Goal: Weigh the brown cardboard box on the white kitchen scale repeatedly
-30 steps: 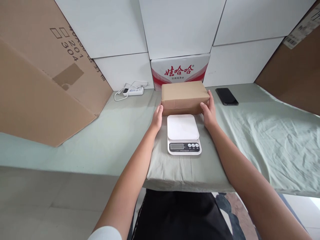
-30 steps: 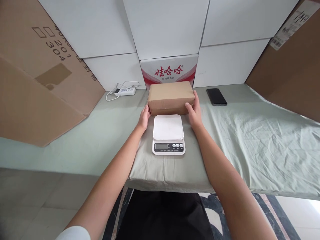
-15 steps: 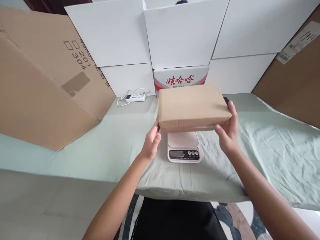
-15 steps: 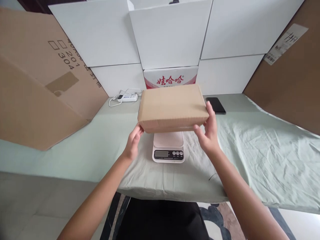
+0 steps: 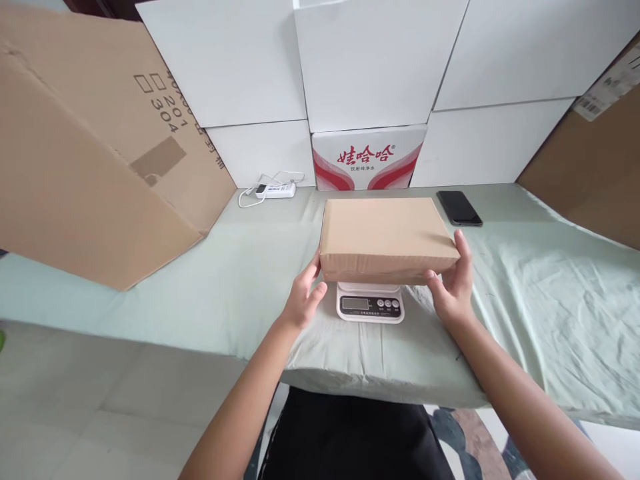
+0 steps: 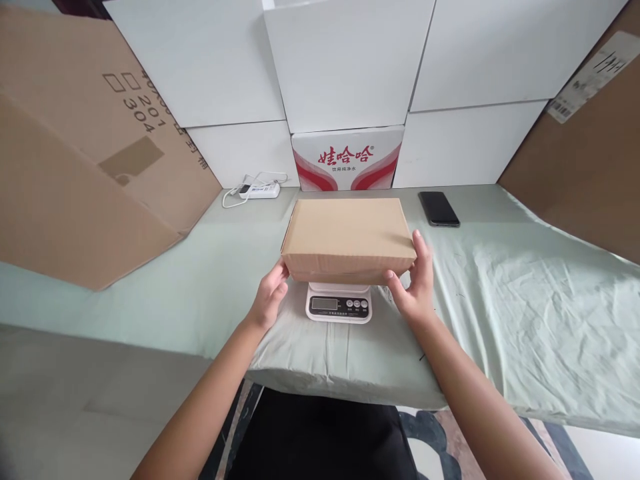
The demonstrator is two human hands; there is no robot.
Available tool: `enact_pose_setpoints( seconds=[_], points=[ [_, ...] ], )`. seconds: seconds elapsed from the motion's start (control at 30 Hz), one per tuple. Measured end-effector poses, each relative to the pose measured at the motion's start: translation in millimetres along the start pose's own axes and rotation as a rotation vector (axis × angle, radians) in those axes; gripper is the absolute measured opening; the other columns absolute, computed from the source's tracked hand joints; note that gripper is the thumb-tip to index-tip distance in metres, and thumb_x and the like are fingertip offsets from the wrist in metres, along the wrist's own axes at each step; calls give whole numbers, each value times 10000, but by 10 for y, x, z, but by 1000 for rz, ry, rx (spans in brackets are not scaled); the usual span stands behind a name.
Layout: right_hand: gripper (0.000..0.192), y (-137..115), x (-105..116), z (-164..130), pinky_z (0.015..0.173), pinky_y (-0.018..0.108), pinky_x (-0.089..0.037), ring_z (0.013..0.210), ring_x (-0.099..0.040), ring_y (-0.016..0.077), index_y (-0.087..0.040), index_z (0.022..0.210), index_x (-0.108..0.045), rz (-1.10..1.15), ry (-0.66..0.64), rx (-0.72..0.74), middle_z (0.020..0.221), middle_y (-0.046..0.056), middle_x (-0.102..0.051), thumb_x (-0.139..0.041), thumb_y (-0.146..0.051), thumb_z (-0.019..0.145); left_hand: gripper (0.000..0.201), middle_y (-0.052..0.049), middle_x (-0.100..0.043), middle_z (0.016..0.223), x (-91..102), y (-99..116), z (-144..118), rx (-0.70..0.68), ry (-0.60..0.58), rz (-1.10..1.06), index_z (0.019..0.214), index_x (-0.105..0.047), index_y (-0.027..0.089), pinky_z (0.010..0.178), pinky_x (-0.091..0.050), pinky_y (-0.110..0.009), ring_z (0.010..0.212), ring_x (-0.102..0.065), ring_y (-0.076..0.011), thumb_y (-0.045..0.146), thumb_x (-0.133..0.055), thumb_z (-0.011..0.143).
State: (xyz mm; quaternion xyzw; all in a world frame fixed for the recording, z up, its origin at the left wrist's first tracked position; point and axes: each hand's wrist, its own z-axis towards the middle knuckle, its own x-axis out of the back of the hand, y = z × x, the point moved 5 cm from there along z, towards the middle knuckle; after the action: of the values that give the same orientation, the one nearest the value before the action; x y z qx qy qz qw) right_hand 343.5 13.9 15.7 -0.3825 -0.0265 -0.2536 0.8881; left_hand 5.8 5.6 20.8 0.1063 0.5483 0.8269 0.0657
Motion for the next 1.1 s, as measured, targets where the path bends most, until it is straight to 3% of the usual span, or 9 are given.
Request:
enact_pose_setpoints(
  seconds=[0.27,0.5,0.63,0.73,0.8,0.93,1.1],
  points=[
    [996,-39,-22,21,1167,682,-586,1480,-590,434,-319,1721,-434,13,-12,-20,1592,191,-557,-801,-731,891,827,-159,-529,1822,13,26,39,3,22,-33,1727,-533,213,1443,-392,-543,1752,-429,-403,717,-581,1074],
    [941,-96,-41,42,1019,556,-648,1399,-614,388,-311,1672,-487,38,-8,-37,1523,177,-580,-820,-680,873,828,-155,-500,1841,19,-9,33,18,53,-40,1709,-564,218,1450,-386,-549,1760,-415,-408,719,-621,1053],
    [848,-128,28,93,946,495,-639,1254,-695,327,-359,1635,-508,168,113,-128,1370,116,-656,-753,-675,887,931,-135,-431,1883,179,-90,63,48,245,-113,1719,-552,262,1467,-354,-534,1794,-344,-390,809,-662,974],
    [718,-99,110,147,881,435,-623,1088,-728,261,-381,1551,-557,298,281,-279,1213,59,-681,-703,-612,887,962,-153,-437,1876,321,-199,84,114,413,-174,1699,-573,268,1463,-353,-555,1792,-349,-381,834,-681,929],
    [674,-69,128,178,827,393,-602,992,-722,227,-372,1489,-583,367,345,-382,1137,32,-678,-692,-569,853,932,-153,-463,1861,358,-265,95,174,460,-179,1678,-596,260,1466,-353,-551,1785,-369,-369,804,-695,928],
    [568,-45,109,214,756,341,-556,910,-699,195,-327,1344,-668,420,354,-477,1044,10,-667,-684,-508,806,905,-138,-484,1851,330,-340,108,263,439,-143,1663,-611,234,1475,-352,-530,1781,-381,-360,767,-697,936],
    [482,-66,85,208,770,345,-546,907,-689,191,-289,1268,-745,399,291,-449,1014,17,-677,-705,-502,837,892,-116,-476,1858,307,-354,105,286,412,-116,1677,-591,231,1484,-342,-502,1785,-377,-340,755,-669,960]
  ],
)
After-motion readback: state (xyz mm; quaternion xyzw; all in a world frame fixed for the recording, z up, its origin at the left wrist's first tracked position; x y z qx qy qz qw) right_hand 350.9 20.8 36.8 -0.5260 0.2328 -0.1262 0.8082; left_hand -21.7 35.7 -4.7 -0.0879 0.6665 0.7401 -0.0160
